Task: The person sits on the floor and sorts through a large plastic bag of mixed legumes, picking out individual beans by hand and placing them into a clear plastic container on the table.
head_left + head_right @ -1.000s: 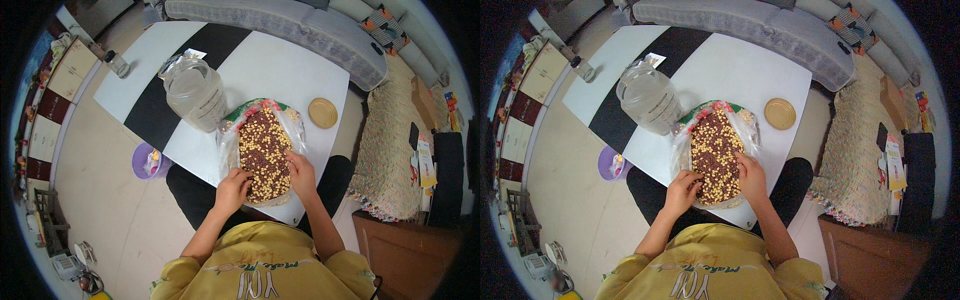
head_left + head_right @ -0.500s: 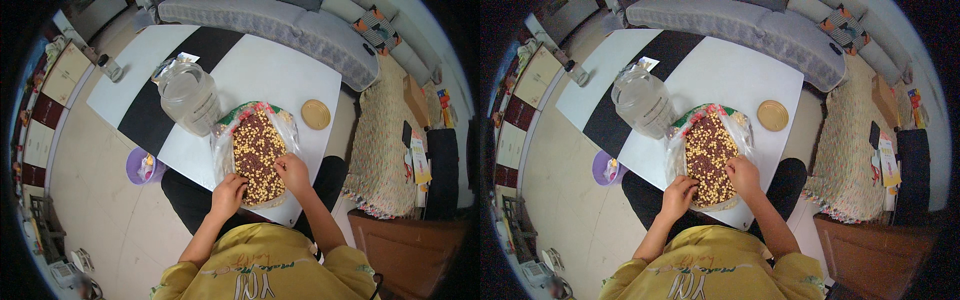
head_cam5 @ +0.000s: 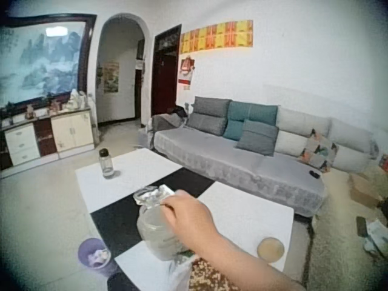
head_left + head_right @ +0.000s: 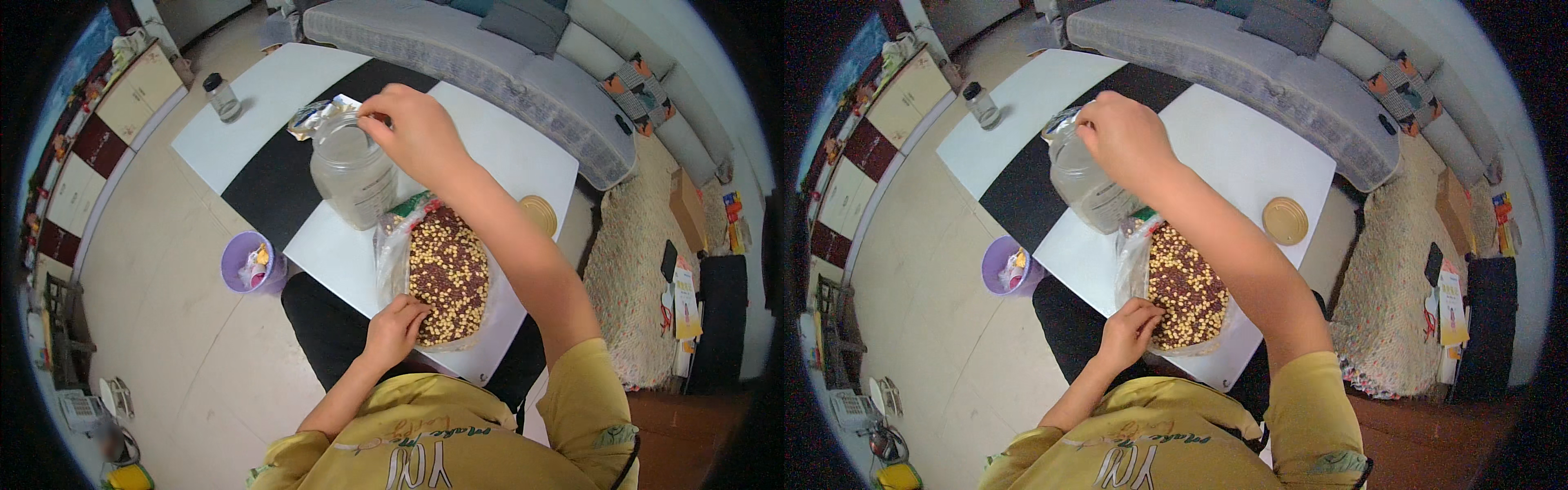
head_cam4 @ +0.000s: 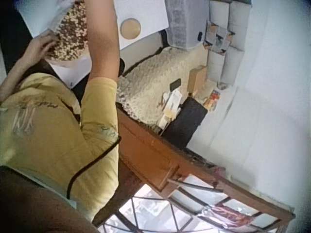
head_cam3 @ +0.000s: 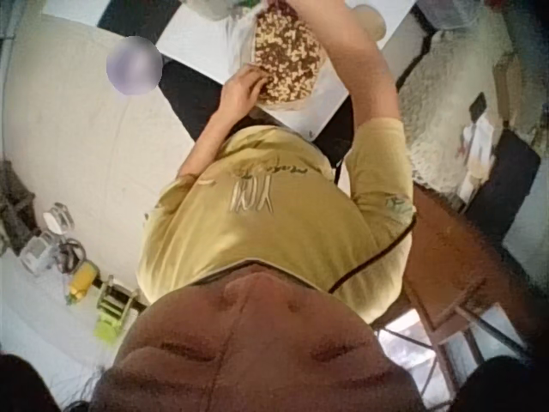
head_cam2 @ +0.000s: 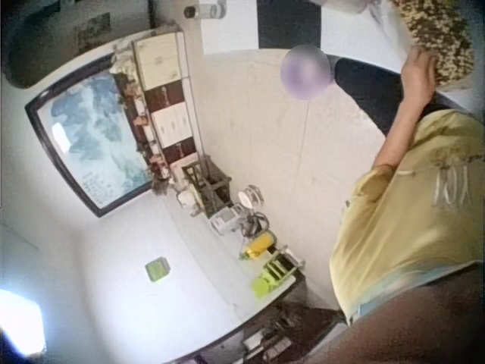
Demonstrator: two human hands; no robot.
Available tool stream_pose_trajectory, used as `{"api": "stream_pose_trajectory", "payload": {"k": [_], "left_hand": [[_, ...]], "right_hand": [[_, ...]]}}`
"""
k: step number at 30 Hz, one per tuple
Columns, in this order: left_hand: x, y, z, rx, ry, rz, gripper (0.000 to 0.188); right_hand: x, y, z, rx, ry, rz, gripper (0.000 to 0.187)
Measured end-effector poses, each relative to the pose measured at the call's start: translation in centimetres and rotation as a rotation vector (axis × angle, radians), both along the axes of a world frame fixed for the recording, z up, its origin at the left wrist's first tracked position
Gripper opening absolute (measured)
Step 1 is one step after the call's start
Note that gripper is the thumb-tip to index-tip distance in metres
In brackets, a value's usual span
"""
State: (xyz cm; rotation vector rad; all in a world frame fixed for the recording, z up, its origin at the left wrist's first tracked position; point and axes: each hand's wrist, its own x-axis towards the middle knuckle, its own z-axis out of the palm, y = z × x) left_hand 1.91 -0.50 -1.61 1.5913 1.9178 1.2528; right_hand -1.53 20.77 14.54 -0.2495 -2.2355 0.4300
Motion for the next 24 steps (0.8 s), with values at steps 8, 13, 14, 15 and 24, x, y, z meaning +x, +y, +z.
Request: {"api": "stream_pose_trajectory", "payload": {"k": [8,13,14,15,24], "left_hand": [[-0.5,-1.4,0.4,-0.007,0.001,0.037,0.013],[-0.9,-1.1,-0.2,-0.041,0.067,0.026,0.013],[-0.9,-0.9,-0.6,-0.035,0.098,0.012,0.014],[-0.8,-0.7,-1.0,-0.032,0.128,-0.004,0.015],[-0.4,1.7,-1.4,-0.359,0.293,-0.052,0.034]], "right_hand": [[-4.1,2.0,-2.6,-0.077,-0.233,-0.154,0.020],[2.8,1.4,-1.9,-0.288,0.012,-0.120,0.027],[4.7,1.2,-2.7,-0.290,0.063,-0.135,0.026],[6.8,0.8,-3.1,-0.353,-0.024,-0.191,0.025],[20.3,-2.7,-14.2,-0.451,-0.470,-0.326,0.011]]}}
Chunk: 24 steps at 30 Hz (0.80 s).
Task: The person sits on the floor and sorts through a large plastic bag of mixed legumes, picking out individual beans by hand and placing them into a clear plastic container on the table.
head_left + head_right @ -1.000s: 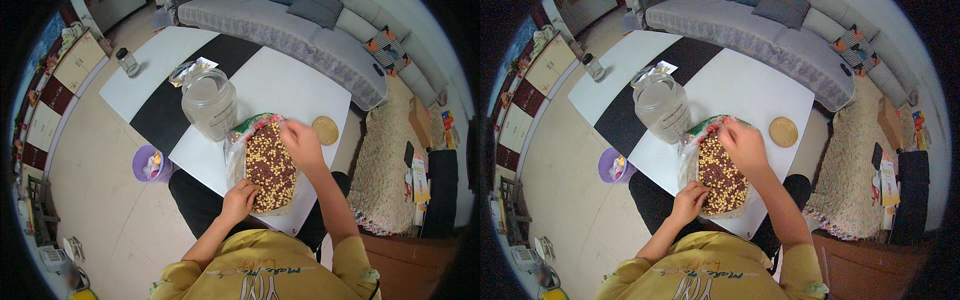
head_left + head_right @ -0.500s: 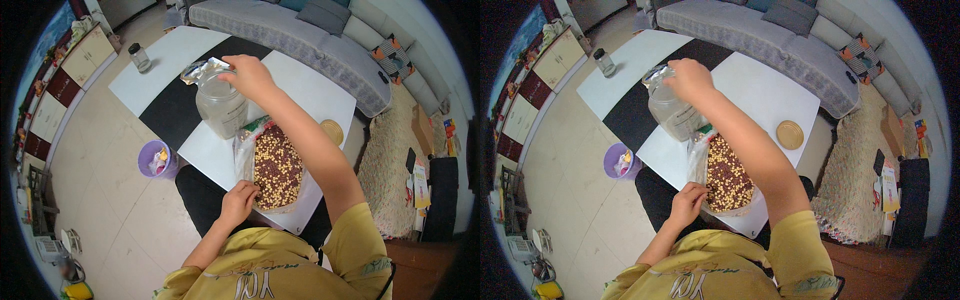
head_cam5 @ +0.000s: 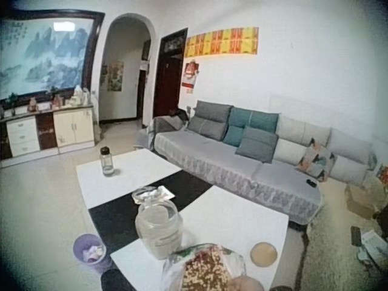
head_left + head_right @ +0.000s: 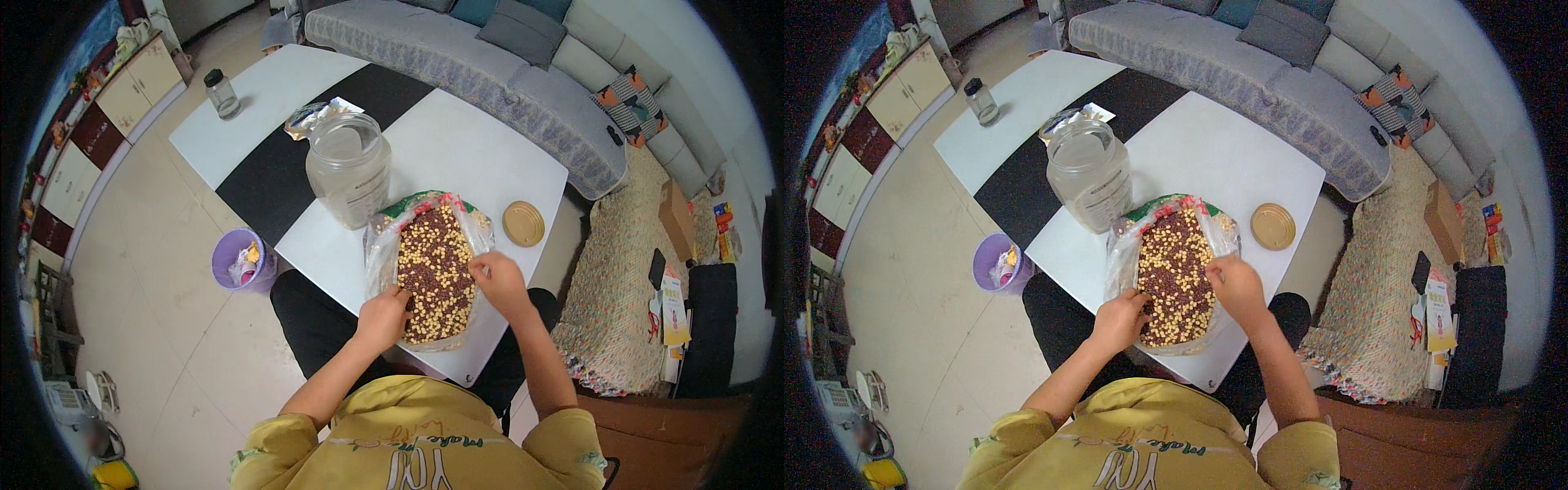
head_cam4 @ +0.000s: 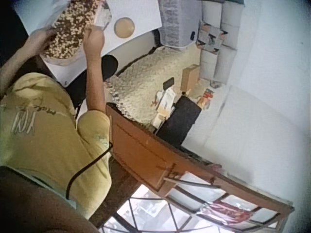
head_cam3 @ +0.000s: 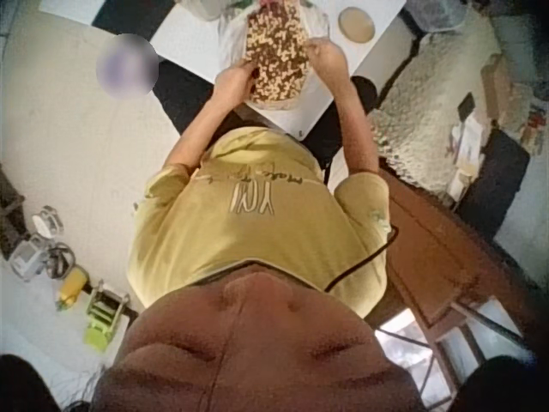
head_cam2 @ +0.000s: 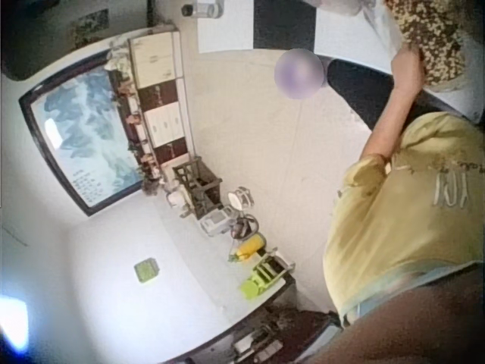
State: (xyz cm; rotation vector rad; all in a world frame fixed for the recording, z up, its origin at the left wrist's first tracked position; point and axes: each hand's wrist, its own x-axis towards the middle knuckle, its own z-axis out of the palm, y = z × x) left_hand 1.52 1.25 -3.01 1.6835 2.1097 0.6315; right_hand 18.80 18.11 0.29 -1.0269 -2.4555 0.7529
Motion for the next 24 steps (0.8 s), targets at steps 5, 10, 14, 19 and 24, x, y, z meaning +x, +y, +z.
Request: {"api": "stream_pose_trajectory", "payload": {"k": [5,10,14,19,24], "left_hand": [[0.0,0.5,-0.7,0.035,0.013,0.024,0.023],[-1.1,2.1,-1.5,0.092,0.132,-0.068,0.011],[-2.9,4.9,0.5,0.015,0.238,-0.260,0.013],[-5.6,8.3,1.7,-0.110,0.124,-0.453,0.023],[-5.7,8.1,-0.6,-0.033,0.137,-0.474,0.023]], "right_hand": [[1.8,-3.2,-2.3,-0.126,0.000,0.030,0.010],[2.2,-4.1,-2.2,-0.146,-0.055,0.045,0.014],[2.4,-4.0,-2.9,-0.100,-0.001,0.029,0.013],[1.8,-4.4,-3.2,-0.031,0.014,-0.008,0.015],[0.8,-4.3,-3.3,-0.005,0.012,-0.045,0.019]]}}
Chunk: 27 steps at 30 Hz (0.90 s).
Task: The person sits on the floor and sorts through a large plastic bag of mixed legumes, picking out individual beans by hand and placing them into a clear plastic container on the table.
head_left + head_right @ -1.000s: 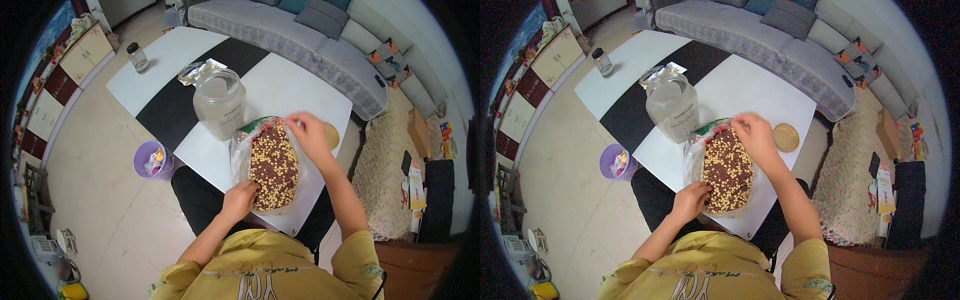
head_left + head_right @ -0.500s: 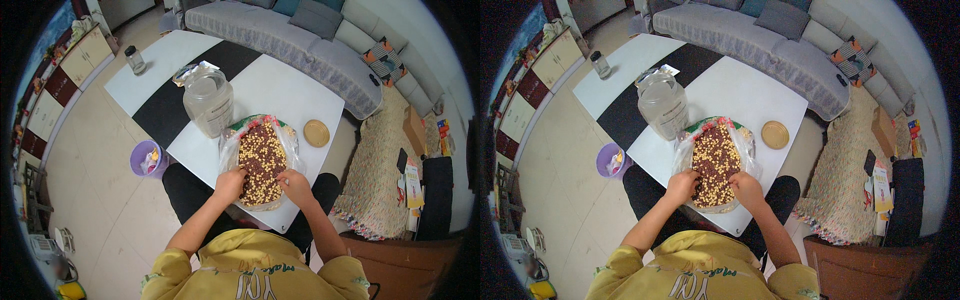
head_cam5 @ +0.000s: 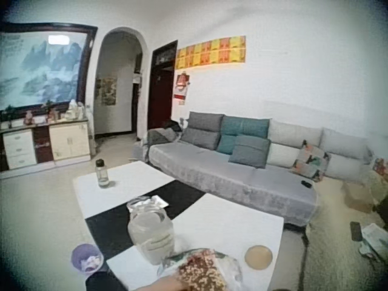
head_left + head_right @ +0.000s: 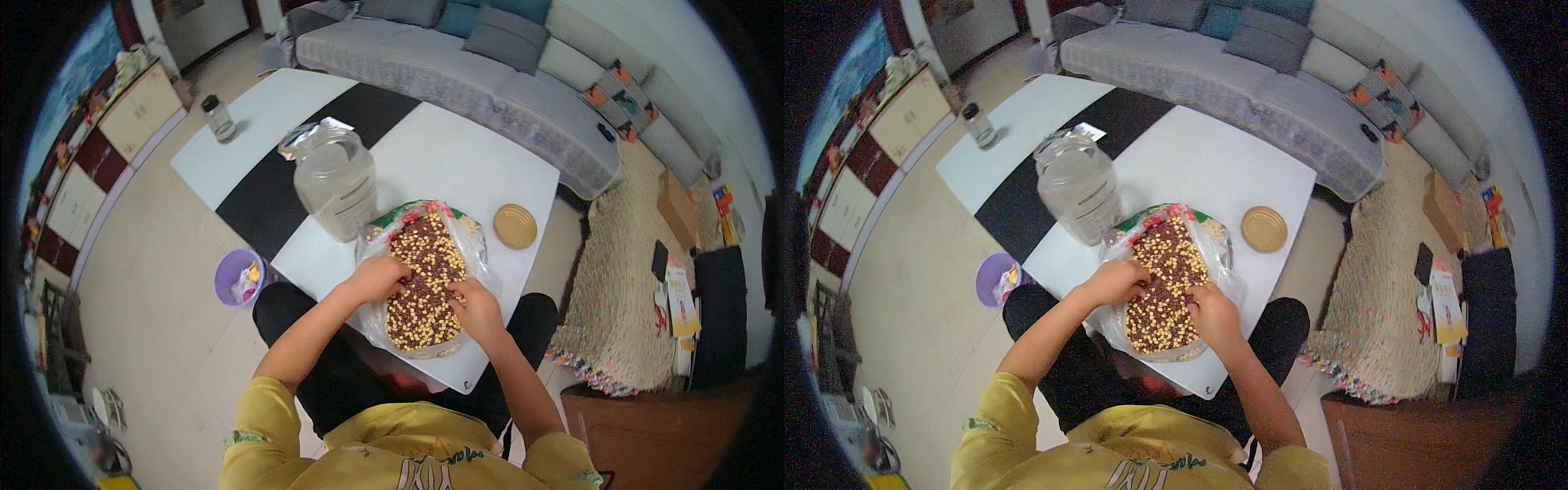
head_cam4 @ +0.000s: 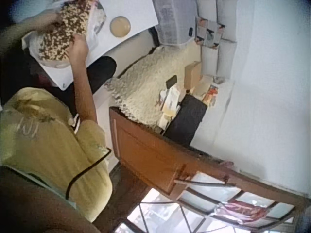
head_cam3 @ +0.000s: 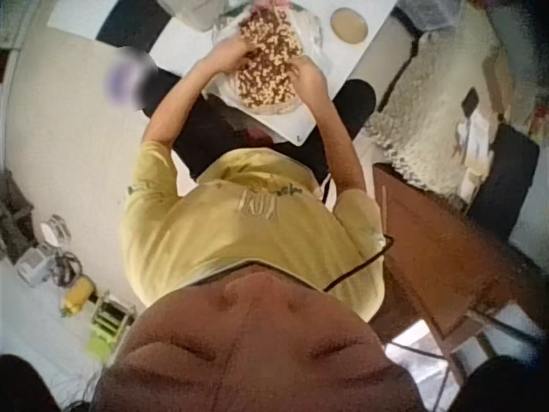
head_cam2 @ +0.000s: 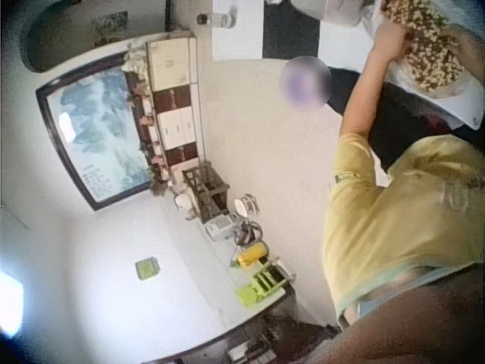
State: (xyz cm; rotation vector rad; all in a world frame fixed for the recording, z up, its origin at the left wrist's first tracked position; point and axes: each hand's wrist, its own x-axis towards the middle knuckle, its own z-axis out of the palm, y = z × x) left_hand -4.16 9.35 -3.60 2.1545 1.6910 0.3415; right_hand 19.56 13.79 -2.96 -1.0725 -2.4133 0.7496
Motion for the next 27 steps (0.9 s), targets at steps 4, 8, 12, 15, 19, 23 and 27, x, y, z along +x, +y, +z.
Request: {"api": "stream_pose_trajectory", "payload": {"k": [4,8,12,15,19,23,27], "left_hand": [[-1.0,0.3,-0.2,-0.016,0.000,-0.015,0.019],[-0.6,0.8,-0.1,0.069,-0.111,0.027,0.020],[-0.5,0.4,-1.1,0.132,-0.158,0.082,0.022],[-0.9,0.2,-1.3,0.082,-0.127,0.134,0.022],[-1.3,0.3,-0.7,-0.026,-0.142,0.163,0.020],[-1.4,0.3,0.1,0.047,-0.190,0.160,0.019],[-1.2,0.3,-0.1,0.028,-0.118,0.208,0.019]], "right_hand": [[-0.9,0.2,0.0,-0.021,-0.035,-0.012,0.019],[-1.8,1.4,0.1,0.037,-0.118,0.026,0.022],[-3.4,1.4,0.0,0.008,-0.204,0.071,0.026],[-3.5,1.6,-0.5,-0.061,-0.190,0.041,0.019],[-2.4,2.7,-0.6,-0.105,-0.108,0.039,0.011],[-1.6,3.4,-0.5,-0.060,-0.043,0.042,0.012],[-1.9,4.1,0.1,-0.012,-0.040,0.011,0.016]]}}
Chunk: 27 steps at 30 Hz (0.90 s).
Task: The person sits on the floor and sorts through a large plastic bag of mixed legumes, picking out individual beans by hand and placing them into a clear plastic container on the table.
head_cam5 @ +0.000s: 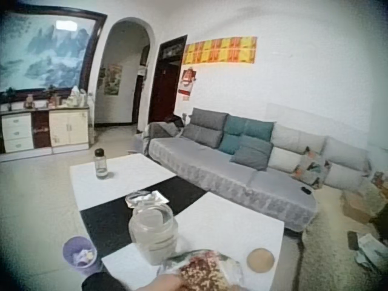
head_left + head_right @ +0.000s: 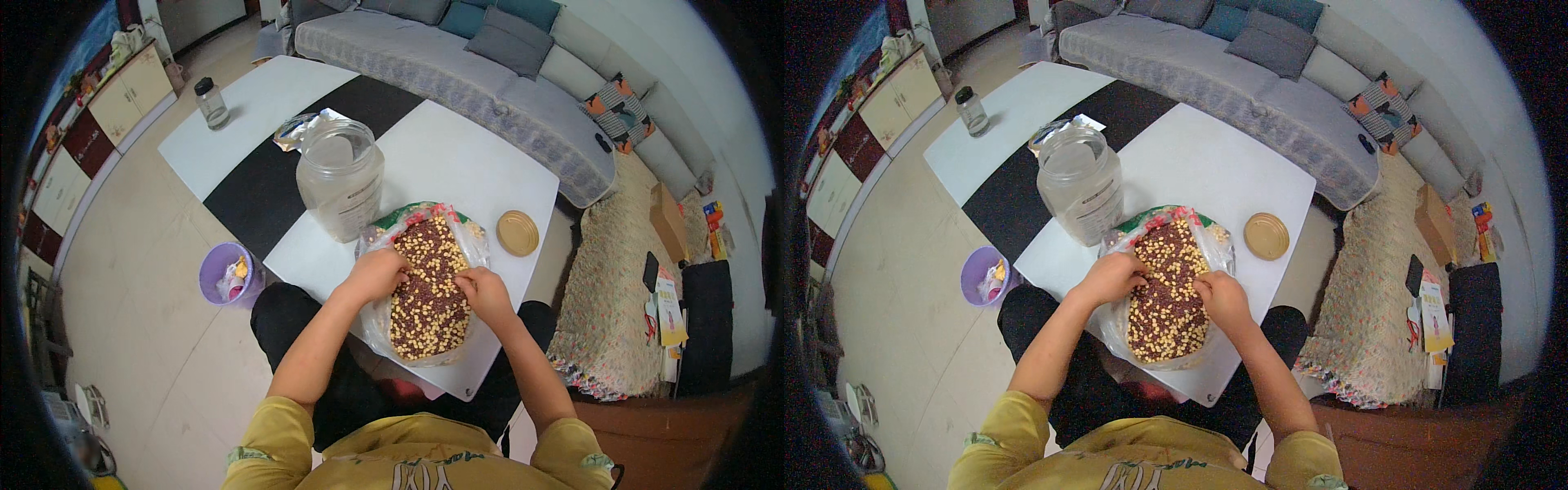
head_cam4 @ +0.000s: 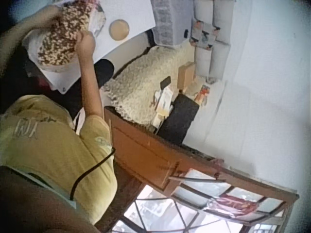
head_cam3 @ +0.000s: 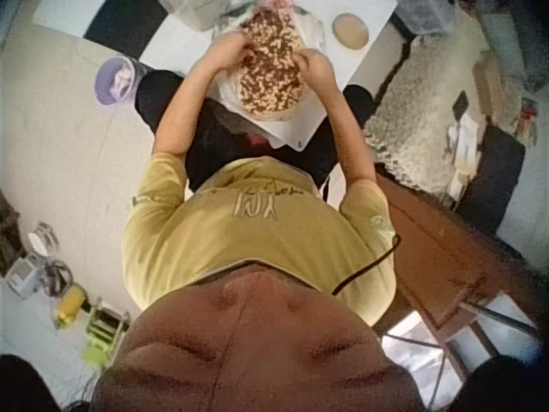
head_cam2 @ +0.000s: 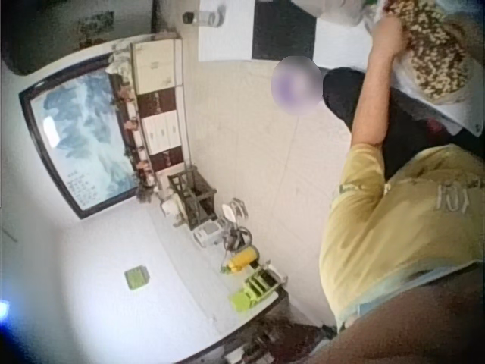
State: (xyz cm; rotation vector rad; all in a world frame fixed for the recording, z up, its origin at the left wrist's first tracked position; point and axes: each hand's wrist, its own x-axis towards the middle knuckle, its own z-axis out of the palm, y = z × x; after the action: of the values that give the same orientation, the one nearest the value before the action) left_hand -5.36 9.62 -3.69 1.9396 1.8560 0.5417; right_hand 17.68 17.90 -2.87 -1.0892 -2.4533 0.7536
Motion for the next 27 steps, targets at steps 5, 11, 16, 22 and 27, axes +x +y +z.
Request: {"api": "stream_pose_trajectory", "payload": {"k": [5,11,16,22,27], "left_hand": [[0.4,0.1,0.2,-0.062,0.064,0.075,0.018],[-0.3,-0.1,-0.1,-0.109,0.119,0.219,0.017],[-0.3,0.0,0.4,-0.006,0.038,0.311,0.025],[-0.1,-0.1,1.1,0.005,0.034,0.244,0.022],[-0.3,-0.4,1.3,-0.093,0.095,0.189,0.019]], "right_hand": [[-0.2,1.4,-1.1,0.150,-0.066,-0.062,0.019],[0.9,3.1,0.3,0.153,-0.212,-0.187,0.021],[1.5,3.6,-1.4,0.133,-0.192,-0.318,0.026],[-0.1,2.6,-0.1,0.079,-0.191,-0.101,0.029],[-2.0,1.2,0.6,0.061,-0.295,-0.095,0.026]]}}
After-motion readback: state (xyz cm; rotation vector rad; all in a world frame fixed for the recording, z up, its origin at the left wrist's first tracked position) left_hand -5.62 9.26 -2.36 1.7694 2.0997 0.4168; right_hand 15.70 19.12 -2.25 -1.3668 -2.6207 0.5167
